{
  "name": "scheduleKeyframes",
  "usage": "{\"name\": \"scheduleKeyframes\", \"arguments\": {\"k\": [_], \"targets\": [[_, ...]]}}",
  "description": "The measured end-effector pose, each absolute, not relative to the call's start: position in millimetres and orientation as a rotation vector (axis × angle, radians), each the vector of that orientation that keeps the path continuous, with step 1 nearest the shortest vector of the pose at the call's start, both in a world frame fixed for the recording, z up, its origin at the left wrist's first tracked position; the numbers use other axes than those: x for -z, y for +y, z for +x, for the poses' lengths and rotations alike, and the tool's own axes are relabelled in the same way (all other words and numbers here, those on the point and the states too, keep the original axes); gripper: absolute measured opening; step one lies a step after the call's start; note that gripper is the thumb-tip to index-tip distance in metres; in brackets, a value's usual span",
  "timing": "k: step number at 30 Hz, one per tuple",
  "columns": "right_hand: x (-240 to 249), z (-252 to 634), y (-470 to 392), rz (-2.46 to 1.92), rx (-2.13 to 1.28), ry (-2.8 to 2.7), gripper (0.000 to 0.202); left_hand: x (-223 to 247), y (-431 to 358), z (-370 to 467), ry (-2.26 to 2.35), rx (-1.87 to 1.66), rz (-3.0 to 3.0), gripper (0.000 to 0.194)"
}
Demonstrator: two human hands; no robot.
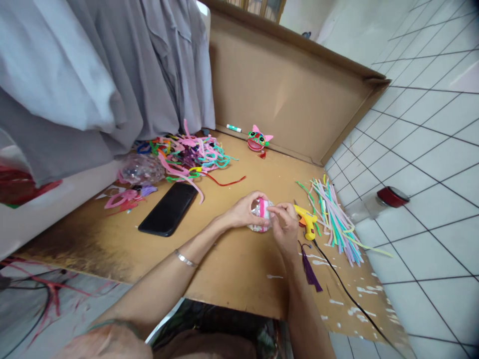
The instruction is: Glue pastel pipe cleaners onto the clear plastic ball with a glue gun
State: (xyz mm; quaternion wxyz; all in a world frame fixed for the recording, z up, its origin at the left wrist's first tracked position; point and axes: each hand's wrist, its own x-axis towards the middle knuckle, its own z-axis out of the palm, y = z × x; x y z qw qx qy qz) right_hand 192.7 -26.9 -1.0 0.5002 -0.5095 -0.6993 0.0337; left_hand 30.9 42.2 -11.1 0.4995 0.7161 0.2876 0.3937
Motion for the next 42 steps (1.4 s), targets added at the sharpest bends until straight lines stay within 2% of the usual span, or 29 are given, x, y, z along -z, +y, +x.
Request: {"name": "scheduleKeyframes", "arguments": {"k": [16, 35, 42], "targets": [[3, 195, -27, -1.201, 0.257, -1.850, 0.028, 14, 44, 30, 0.668, -0.935, 1.715, 0.062], [2, 193, -28, -1.169, 0.377, -1.874, 0.032, 5, 46, 25, 0.733, -1.001, 2.036, 0.056], [4, 195, -28, -1.196, 0.372, -1.877, 0.034, 8, 47, 24, 0.716, -1.029, 2.058, 0.061]]}}
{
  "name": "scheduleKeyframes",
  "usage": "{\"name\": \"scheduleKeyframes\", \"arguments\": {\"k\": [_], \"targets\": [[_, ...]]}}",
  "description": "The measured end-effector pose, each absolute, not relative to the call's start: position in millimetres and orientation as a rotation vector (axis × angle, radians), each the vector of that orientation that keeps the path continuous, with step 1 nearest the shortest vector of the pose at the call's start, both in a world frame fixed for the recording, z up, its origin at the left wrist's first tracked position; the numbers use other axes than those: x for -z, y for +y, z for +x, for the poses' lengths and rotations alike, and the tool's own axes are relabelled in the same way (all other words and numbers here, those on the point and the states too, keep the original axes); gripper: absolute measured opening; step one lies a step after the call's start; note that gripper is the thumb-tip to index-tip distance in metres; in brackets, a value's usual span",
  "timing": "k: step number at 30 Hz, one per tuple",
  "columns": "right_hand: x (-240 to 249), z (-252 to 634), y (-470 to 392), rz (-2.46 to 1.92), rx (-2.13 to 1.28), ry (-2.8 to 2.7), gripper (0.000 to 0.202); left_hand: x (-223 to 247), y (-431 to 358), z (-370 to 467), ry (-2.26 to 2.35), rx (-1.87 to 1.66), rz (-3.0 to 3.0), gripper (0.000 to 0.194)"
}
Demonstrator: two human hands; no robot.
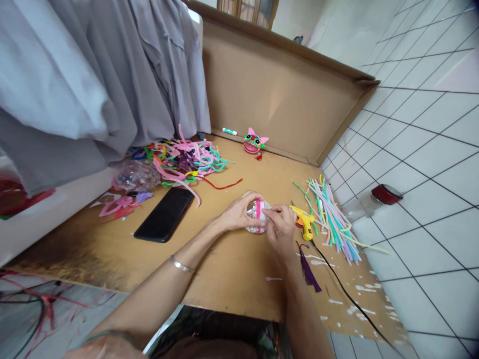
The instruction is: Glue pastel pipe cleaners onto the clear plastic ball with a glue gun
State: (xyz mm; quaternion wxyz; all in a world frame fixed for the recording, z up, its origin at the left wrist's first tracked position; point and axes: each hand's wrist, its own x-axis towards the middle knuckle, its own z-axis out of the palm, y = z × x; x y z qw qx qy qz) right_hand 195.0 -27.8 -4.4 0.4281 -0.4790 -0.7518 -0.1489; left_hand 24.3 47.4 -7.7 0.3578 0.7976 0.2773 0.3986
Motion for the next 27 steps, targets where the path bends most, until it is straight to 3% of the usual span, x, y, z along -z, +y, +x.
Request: {"name": "scheduleKeyframes", "arguments": {"k": [17, 27], "targets": [[2.6, 193.3, -28.3, -1.212, 0.402, -1.869, 0.031, 14.4, 49.3, 24.2, 0.557, -1.046, 2.084, 0.043], [3.1, 191.7, -29.3, -1.237, 0.378, -1.873, 0.034, 14.3, 49.9, 22.8, 0.592, -1.023, 2.106, 0.046]]}}
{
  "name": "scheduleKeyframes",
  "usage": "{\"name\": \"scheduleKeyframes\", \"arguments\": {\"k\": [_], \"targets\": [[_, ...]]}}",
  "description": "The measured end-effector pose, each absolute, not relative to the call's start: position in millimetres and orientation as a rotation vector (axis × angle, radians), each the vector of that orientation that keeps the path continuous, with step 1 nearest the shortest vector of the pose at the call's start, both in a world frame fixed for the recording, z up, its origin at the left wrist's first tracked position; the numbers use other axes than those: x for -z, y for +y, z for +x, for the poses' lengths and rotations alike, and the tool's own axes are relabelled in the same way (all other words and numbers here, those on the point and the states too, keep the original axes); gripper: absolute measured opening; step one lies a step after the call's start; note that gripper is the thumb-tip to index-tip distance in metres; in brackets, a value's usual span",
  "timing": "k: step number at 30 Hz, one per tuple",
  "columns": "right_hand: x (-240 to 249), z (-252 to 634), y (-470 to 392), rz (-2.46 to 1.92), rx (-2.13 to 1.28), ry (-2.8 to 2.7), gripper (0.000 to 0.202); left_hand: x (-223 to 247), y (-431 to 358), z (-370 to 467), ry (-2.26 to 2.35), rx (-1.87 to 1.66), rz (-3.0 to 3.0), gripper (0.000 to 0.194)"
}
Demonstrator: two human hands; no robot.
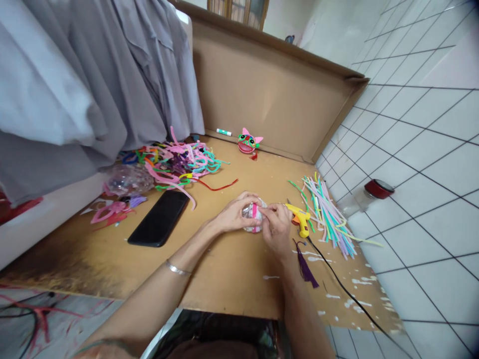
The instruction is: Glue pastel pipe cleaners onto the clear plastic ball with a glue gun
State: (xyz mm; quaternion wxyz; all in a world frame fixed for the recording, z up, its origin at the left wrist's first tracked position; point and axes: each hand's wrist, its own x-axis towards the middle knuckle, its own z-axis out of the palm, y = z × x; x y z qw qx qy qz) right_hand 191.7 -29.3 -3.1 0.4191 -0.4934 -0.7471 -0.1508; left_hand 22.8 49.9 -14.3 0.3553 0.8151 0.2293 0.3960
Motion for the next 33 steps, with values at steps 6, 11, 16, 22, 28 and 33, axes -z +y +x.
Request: {"name": "scheduleKeyframes", "arguments": {"k": [6, 11, 16, 22, 28, 33], "targets": [[4.2, 191.3, -28.9, -1.233, 0.402, -1.869, 0.034, 12.9, 47.5, 22.5, 0.595, -0.973, 2.138, 0.065], [3.4, 190.1, -28.9, -1.216, 0.403, -1.852, 0.034, 12.4, 46.1, 21.5, 0.596, -0.913, 2.159, 0.076], [3.2, 189.1, -29.2, -1.222, 0.409, -1.841, 0.036, 12.4, 47.6, 20.3, 0.591, -0.869, 2.188, 0.083], [4.9, 190.4, -28.8, -1.241, 0.407, -1.860, 0.037, 11.7, 48.7, 18.9, 0.561, -0.866, 2.220, 0.083], [4.7, 190.7, -28.5, -1.222, 0.435, -1.848, 0.036, 13.0, 46.0, 21.6, 0.576, -0.881, 2.261, 0.084], [4.6, 189.1, -28.4, -1.246, 0.396, -1.832, 0.038, 18.2, 45.7, 24.2, 0.556, -0.945, 2.287, 0.078]]}}
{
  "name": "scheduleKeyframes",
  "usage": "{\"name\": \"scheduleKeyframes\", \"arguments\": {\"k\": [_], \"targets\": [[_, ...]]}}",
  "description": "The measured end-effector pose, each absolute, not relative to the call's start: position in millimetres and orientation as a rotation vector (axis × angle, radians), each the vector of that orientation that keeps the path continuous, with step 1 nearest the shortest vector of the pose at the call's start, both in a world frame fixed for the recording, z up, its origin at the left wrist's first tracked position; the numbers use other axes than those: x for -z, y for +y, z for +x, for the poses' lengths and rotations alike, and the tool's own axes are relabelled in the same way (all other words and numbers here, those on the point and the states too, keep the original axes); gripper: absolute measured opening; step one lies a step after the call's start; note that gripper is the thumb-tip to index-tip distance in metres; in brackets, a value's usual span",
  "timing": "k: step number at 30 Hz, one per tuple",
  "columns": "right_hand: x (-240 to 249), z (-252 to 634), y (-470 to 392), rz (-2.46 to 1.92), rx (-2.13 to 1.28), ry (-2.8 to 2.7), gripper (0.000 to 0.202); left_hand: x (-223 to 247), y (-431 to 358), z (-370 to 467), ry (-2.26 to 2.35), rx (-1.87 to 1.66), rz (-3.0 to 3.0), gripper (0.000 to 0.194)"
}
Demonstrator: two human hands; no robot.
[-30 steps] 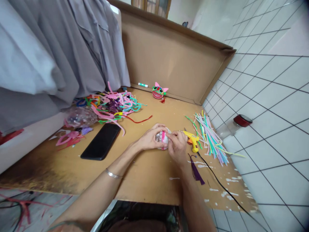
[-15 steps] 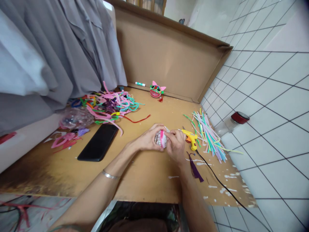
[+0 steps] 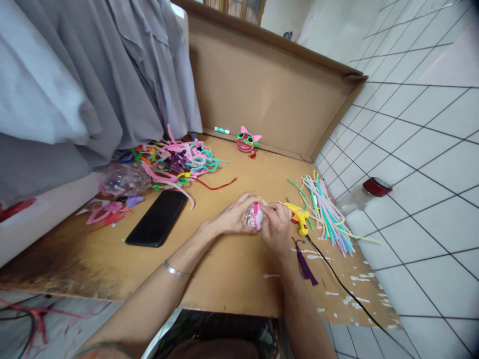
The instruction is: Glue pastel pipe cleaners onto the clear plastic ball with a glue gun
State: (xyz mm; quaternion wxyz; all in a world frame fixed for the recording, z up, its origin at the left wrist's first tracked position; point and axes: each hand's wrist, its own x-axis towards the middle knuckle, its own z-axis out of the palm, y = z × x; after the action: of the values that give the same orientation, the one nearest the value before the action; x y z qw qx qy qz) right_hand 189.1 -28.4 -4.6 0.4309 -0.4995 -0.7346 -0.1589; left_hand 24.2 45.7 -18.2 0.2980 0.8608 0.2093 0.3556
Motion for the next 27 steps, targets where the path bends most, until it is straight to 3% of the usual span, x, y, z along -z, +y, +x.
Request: {"name": "scheduleKeyframes", "arguments": {"k": [10, 20, 27], "targets": [[6, 193, -29, -1.263, 0.140, -1.653, 0.027, 16, 45, 27, 0.562, -1.002, 2.247, 0.072], [15, 189, -25, -1.269, 0.336, -1.716, 0.032, 14, 42, 26, 0.653, -0.983, 2.283, 0.071], [27, 192, -18, -1.353, 0.341, -1.457, 0.018, 26, 48, 29, 0.812, -1.041, 2.174, 0.069]]}}
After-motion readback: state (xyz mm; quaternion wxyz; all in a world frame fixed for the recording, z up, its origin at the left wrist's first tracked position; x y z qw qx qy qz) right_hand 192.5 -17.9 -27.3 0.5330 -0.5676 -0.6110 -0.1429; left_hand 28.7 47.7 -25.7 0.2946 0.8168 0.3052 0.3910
